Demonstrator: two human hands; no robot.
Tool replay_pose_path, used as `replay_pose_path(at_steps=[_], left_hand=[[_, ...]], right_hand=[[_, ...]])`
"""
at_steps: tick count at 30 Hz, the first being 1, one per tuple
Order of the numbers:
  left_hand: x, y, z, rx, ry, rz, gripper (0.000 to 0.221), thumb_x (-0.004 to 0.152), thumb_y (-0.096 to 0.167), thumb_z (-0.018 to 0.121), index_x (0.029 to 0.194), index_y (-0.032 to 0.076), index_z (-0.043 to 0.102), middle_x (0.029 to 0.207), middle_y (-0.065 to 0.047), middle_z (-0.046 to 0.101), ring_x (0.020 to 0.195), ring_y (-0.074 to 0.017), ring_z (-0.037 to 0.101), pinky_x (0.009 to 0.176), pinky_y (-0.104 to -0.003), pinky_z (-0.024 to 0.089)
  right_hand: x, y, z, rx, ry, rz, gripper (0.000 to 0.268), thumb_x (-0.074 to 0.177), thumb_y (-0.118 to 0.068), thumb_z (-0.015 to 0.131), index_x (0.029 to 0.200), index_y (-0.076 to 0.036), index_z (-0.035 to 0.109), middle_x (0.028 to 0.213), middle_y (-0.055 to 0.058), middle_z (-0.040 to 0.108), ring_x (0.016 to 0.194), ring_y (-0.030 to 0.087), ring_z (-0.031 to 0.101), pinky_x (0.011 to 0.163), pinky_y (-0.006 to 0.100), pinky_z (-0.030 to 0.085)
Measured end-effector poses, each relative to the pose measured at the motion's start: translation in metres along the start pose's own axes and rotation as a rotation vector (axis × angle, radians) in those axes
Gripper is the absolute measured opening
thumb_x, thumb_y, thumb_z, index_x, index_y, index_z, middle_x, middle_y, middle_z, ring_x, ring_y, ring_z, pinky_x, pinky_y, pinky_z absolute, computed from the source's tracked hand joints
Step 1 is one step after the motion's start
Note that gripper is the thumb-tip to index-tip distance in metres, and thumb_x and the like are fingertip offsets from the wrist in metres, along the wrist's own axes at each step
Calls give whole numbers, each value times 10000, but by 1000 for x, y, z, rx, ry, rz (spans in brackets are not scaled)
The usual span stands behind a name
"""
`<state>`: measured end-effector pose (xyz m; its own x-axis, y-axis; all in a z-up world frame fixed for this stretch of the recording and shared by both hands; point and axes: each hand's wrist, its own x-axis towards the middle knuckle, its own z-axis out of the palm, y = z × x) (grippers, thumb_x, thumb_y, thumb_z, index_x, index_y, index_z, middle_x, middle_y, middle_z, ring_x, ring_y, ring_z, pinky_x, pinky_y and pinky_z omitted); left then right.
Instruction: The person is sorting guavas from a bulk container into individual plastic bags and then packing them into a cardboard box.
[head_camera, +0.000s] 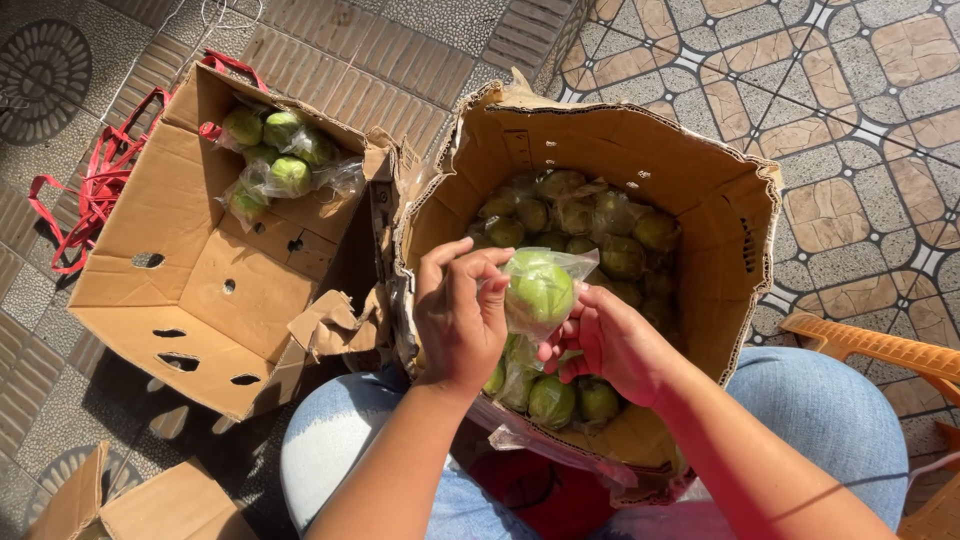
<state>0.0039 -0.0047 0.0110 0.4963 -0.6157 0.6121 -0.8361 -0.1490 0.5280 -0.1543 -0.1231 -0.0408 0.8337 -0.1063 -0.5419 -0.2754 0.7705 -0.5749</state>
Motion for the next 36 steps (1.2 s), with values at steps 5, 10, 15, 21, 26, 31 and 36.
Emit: replay_pose_path(at_steps=[5, 10, 15, 21, 26, 31, 36], left_hand=[[-3, 7, 7, -347, -27, -295, 252, 1100, 306, 393, 943, 118, 455, 1025, -39, 798, 948, -279, 752, 849, -372, 569], [-9, 0, 12, -378, -64, -502, 192, 1111, 239, 372, 982, 108, 429, 875, -87, 783, 843, -308, 745, 818, -409, 552], [-12, -2, 10, -370, -121, -604, 183, 1079, 271, 491, 1004, 104, 480, 772, -160, 666, 734, -326, 670, 675, -436, 527], [-3, -3, 4, -516, -96, -616, 167, 1052, 254, 571, 941, 138, 523, 653, -32, 694, 569, -90, 581, 570, -238, 493], [-2, -1, -1, -559, -30, -569, 181, 1022, 219, 638, 888, 131, 553, 600, -43, 662, 528, -68, 555, 503, -214, 466], [-4, 6, -7, -517, 22, -444, 187, 1007, 221, 651, 873, 115, 575, 566, -53, 569, 518, -95, 526, 510, -231, 476], [-8, 8, -7, -577, 88, -275, 179, 978, 172, 681, 845, 77, 608, 604, -50, 589, 520, -156, 604, 522, -256, 529]], right_hand=[[1, 0, 1, -176, 103, -77, 556, 1010, -509, 485, 851, -11, 677, 635, 193, 663, 586, 318, 697, 462, 393, 581], [3, 3, -3, -467, 371, -460, 233, 957, -231, 728, 910, -16, 653, 685, 89, 568, 646, 185, 582, 533, 311, 534], [-11, -12, 33, -148, 131, -304, 538, 939, -321, 591, 1378, -11, 599, 1072, 144, 690, 916, 215, 692, 779, 417, 616], [-12, -5, 28, -9, -5, -317, 429, 866, -339, 621, 1143, -13, 663, 840, 143, 713, 744, 236, 755, 621, 422, 635], [-10, -7, 22, 128, -22, -263, 438, 846, -309, 536, 1136, -12, 677, 815, 182, 699, 684, 287, 720, 598, 421, 592], [-6, 2, 9, 140, -75, -281, 483, 796, -303, 514, 1134, -2, 682, 798, 211, 687, 671, 313, 712, 593, 429, 584], [-6, 0, 14, 116, -192, -344, 665, 710, -284, 569, 1286, 41, 636, 885, 220, 721, 769, 340, 754, 631, 465, 619]])
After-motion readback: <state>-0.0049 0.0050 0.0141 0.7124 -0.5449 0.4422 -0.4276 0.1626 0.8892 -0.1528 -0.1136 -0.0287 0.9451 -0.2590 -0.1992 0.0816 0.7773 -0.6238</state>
